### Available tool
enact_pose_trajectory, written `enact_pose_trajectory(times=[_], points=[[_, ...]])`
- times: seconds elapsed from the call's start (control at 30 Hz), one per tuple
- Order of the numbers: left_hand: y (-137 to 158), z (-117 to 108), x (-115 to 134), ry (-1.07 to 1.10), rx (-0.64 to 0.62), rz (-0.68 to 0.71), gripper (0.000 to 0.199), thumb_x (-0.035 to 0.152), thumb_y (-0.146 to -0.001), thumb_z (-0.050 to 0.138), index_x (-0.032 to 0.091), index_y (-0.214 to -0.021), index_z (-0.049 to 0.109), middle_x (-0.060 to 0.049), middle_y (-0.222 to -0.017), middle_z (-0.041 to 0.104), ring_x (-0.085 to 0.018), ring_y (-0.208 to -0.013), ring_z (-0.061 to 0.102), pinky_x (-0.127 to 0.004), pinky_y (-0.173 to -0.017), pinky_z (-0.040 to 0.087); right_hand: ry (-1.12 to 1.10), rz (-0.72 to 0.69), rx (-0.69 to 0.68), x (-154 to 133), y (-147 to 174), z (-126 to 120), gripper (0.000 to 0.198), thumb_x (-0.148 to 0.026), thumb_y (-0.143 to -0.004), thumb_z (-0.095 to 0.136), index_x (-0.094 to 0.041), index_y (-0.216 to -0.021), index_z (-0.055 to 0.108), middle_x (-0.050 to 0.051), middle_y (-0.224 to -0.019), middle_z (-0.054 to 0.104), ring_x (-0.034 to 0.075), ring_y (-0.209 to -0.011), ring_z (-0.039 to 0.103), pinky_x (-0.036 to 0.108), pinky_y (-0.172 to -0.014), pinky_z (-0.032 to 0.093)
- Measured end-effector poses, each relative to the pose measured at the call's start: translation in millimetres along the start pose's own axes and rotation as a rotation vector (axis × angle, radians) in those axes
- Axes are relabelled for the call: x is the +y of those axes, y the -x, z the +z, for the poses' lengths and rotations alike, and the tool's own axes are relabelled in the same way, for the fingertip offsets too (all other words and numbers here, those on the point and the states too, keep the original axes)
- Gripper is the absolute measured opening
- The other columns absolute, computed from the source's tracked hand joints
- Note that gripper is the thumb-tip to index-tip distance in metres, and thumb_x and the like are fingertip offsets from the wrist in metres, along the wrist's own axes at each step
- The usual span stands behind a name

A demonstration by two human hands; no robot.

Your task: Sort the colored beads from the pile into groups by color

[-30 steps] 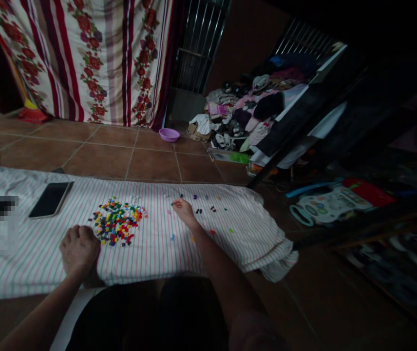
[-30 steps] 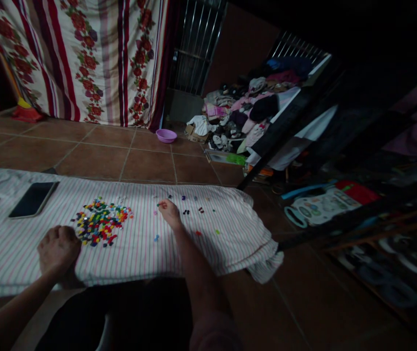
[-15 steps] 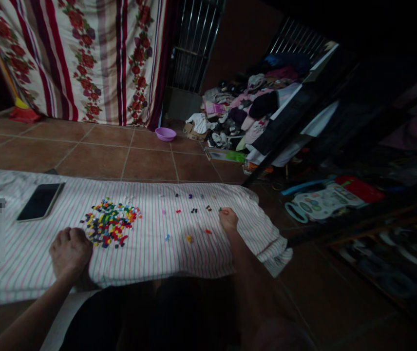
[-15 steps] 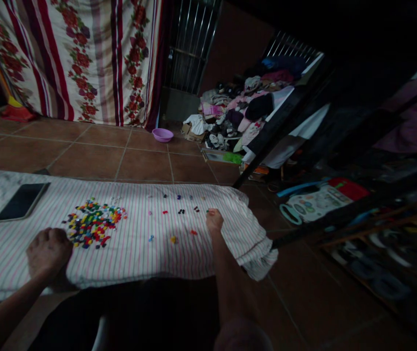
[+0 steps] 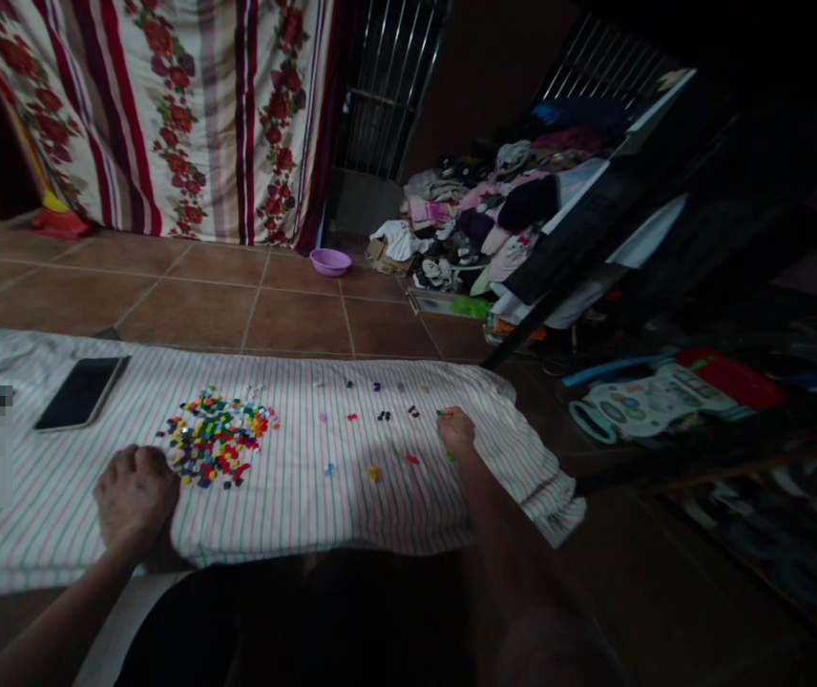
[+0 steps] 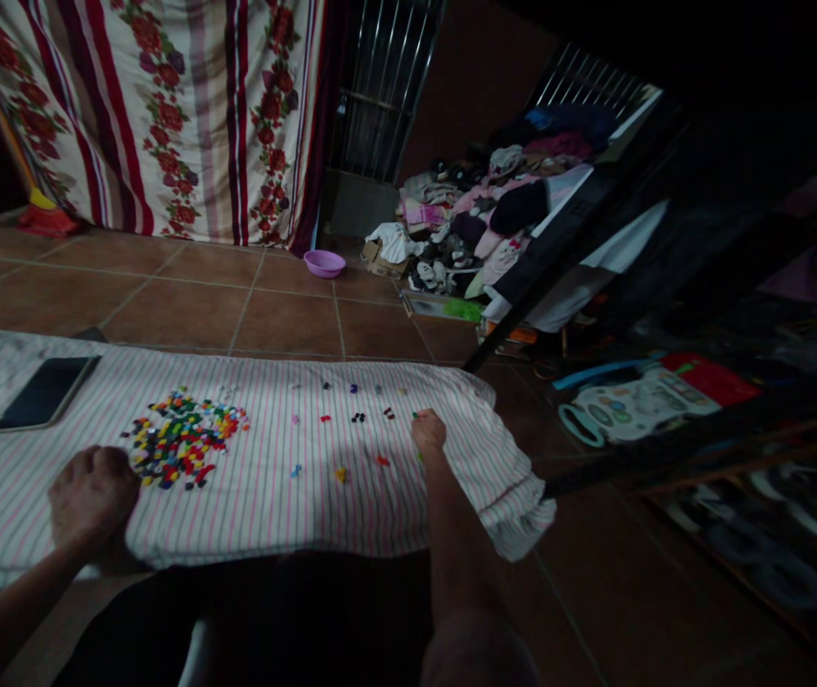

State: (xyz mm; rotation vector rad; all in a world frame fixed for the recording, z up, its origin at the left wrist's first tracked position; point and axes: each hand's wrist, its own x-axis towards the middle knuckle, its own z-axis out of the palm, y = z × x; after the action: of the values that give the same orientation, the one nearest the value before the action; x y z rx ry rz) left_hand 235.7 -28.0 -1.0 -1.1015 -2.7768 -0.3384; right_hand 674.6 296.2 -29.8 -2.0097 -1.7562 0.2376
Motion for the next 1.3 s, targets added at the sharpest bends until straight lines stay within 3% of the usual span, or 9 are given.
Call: enact_pose_trajectory(times=[0.33, 0.57, 1.1, 1.3], points=[[0, 3, -3, 0.030, 0.009, 0.017, 0.032, 0.025, -0.089, 0.035, 0.010, -0.106, 0.058, -0.023, -0.114, 0.058, -0.036, -0.110, 0.053, -0.046, -0.089, 0.040, 0.057, -0.032, -0.085, -5, -1, -7, 0.032, -0.014, -0.076, 0.053, -0.023, -0.097, 0.076, 0.006, -0.092, 0.075, 0.018, -0.084, 0.069, 0.024, -0.074, 0.047], [-1, 4, -4, 0.005, 0.001, 0.016, 0.031, 0.024, -0.090, 0.035, 0.010, -0.104, 0.059, -0.021, -0.111, 0.058, -0.035, -0.110, 0.054, -0.044, -0.088, 0.040, 0.117, -0.082, -0.087, -6, 1, -5, 0.034, -0.013, -0.078, 0.052, -0.021, -0.099, 0.076, 0.008, -0.090, 0.075, 0.019, -0.085, 0.068, 0.025, -0.075, 0.047], [1, 5, 0, 0.017, 0.055, -0.021, 0.034, 0.026, -0.092, 0.032, 0.011, -0.106, 0.059, -0.019, -0.114, 0.059, -0.033, -0.109, 0.053, -0.043, -0.091, 0.038, 0.052, -0.059, -0.110, -4, -3, -16, 0.036, -0.014, -0.081, 0.047, -0.021, -0.102, 0.076, 0.006, -0.096, 0.074, 0.019, -0.094, 0.067, 0.025, -0.086, 0.048], [2, -4, 3, -0.037, 0.007, -0.015, 0.035, 0.026, -0.094, 0.027, 0.010, -0.105, 0.057, -0.017, -0.110, 0.059, -0.030, -0.108, 0.052, -0.039, -0.088, 0.037, 0.020, -0.100, -0.082, -12, 5, -21, 0.035, -0.017, -0.084, 0.045, -0.019, -0.103, 0.074, 0.008, -0.099, 0.073, 0.019, -0.094, 0.066, 0.026, -0.087, 0.047]])
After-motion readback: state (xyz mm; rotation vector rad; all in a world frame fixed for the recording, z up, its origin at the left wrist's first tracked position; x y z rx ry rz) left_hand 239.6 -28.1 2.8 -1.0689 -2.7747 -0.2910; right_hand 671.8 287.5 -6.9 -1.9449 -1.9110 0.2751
